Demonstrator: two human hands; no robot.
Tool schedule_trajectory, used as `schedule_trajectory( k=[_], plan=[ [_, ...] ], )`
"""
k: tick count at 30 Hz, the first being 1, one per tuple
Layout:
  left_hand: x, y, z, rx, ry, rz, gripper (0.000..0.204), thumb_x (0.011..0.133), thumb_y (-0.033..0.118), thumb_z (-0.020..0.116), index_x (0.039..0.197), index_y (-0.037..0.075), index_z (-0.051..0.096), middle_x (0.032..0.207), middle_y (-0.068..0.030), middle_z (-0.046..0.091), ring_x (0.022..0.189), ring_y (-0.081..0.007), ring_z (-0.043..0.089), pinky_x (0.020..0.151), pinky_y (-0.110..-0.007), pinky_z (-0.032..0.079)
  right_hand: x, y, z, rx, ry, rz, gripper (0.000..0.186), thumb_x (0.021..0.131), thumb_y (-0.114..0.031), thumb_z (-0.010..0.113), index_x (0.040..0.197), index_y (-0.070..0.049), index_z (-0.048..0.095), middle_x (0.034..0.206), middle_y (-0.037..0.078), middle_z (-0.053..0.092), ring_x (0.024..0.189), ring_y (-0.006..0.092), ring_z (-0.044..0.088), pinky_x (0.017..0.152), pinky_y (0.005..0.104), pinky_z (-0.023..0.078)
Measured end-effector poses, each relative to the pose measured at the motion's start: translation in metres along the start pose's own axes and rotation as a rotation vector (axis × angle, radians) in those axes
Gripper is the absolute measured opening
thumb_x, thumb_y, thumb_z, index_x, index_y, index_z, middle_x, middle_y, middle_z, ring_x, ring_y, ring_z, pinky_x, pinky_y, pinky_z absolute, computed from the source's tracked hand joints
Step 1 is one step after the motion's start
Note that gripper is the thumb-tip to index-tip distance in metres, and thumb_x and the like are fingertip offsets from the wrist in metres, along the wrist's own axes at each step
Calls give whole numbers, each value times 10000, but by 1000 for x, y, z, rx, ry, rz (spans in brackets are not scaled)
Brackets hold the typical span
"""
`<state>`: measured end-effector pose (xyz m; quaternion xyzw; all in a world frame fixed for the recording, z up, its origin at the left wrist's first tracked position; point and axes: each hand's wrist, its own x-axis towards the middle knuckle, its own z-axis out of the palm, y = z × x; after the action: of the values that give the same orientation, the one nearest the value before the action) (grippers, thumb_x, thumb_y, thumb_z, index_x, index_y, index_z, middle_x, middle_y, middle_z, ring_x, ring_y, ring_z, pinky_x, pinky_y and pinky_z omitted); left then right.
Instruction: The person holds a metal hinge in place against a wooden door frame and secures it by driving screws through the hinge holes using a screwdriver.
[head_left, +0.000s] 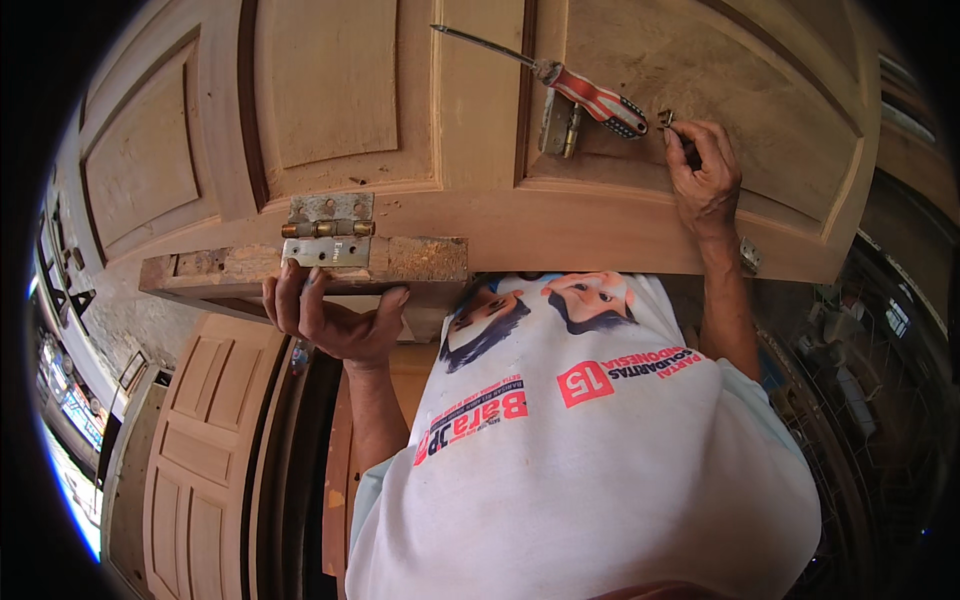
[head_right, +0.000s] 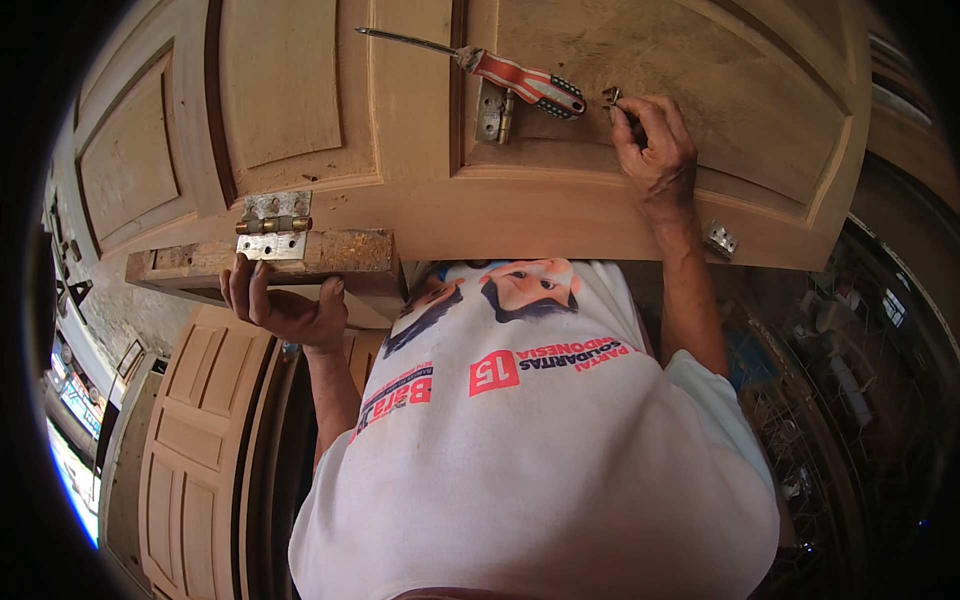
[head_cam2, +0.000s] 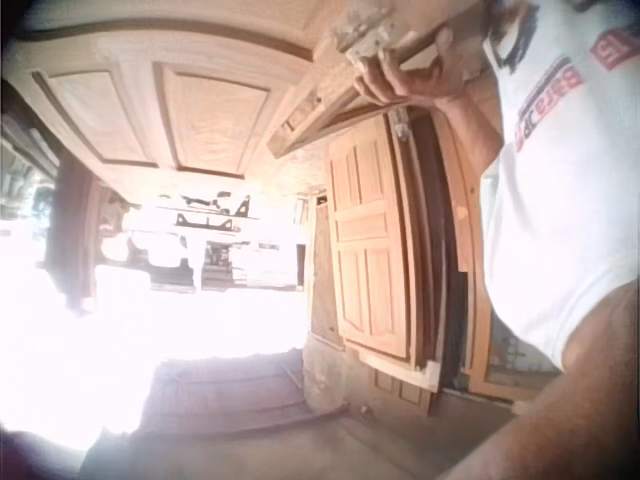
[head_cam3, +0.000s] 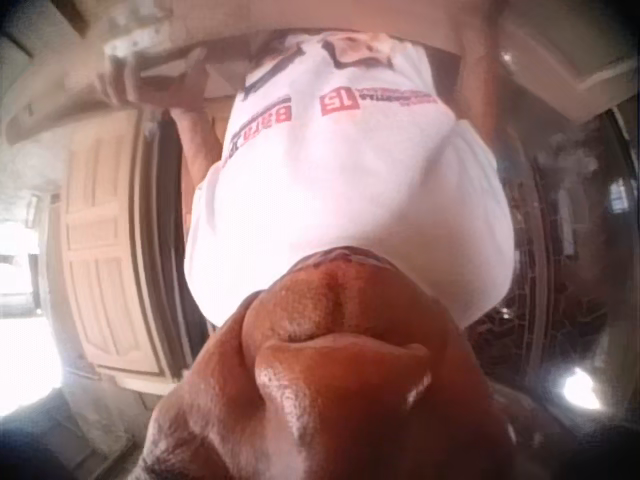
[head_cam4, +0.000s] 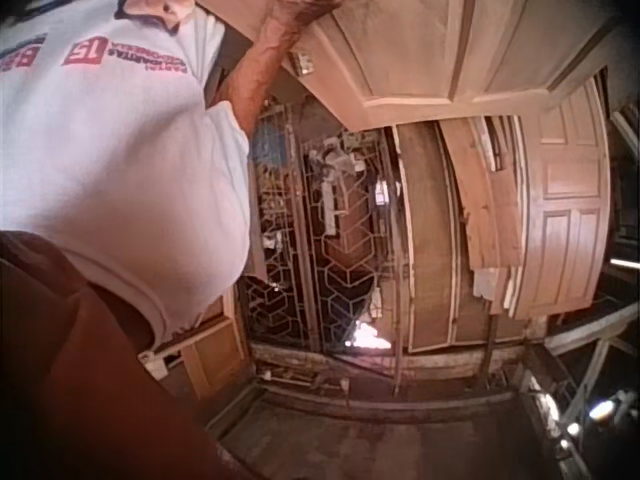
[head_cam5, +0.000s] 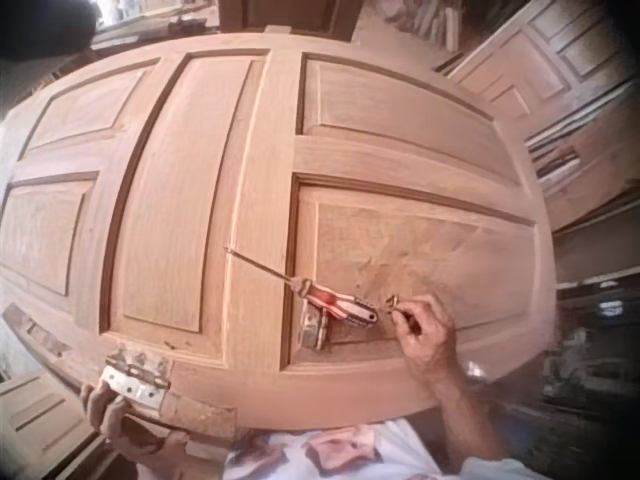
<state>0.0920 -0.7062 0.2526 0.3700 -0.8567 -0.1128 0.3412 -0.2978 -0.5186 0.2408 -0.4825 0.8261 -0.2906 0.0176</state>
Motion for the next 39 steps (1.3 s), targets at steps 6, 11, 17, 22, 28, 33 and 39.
schedule_trajectory(
  k=[6,11,17,22,28,33,39],
  plan=[
    [1,-2,1,0,-22,28,878,760,764,831,1340,202,487,1332,-70,502,1415,-264,412,1270,-567,271,-3,-2,-12,37,-63,104,157,917,6,774,1045,-24,688,974,91,685,750,194,691,660,336,555],
    [-6,-4,-9,34,-28,-7,853,759,773,826,1313,217,492,1333,-60,495,1419,-268,406,1260,-559,289,2,-8,-10,79,-112,69,159,929,27,748,1071,-15,690,1015,106,696,836,218,693,734,325,563],
    [9,6,-5,34,-61,4,843,748,783,825,1303,239,500,1365,-44,477,1423,-253,404,1273,-539,271,-18,11,-7,256,-61,188,167,987,59,672,1135,-18,676,1102,66,712,914,130,667,799,299,567],
    [4,6,-10,28,-95,-25,853,754,748,847,1334,229,499,1388,-69,470,1425,-271,398,1264,-555,275,-8,3,-13,146,-140,205,190,947,53,703,1116,-21,655,1050,81,694,806,130,666,717,278,559],
    [1,1,-10,48,-58,18,797,868,682,773,1394,147,505,1444,-130,482,1470,-342,372,1253,-583,266,8,0,-17,166,-114,256,127,978,0,669,1104,-8,680,944,85,682,756,140,671,652,302,545],
    [3,5,-8,42,-52,-2,810,879,685,763,1414,137,501,1452,-134,478,1471,-337,376,1246,-590,272,14,3,-23,468,-135,596,157,1021,-111,708,1129,2,728,861,49,706,729,105,650,647,279,523],
    [3,3,-9,34,-71,-9,874,850,763,749,1399,145,465,1391,-116,476,1465,-310,370,1272,-592,252,25,-10,-15,200,-167,330,166,989,-156,775,1043,-1,751,846,37,694,712,95,627,626,266,501]
  ],
)
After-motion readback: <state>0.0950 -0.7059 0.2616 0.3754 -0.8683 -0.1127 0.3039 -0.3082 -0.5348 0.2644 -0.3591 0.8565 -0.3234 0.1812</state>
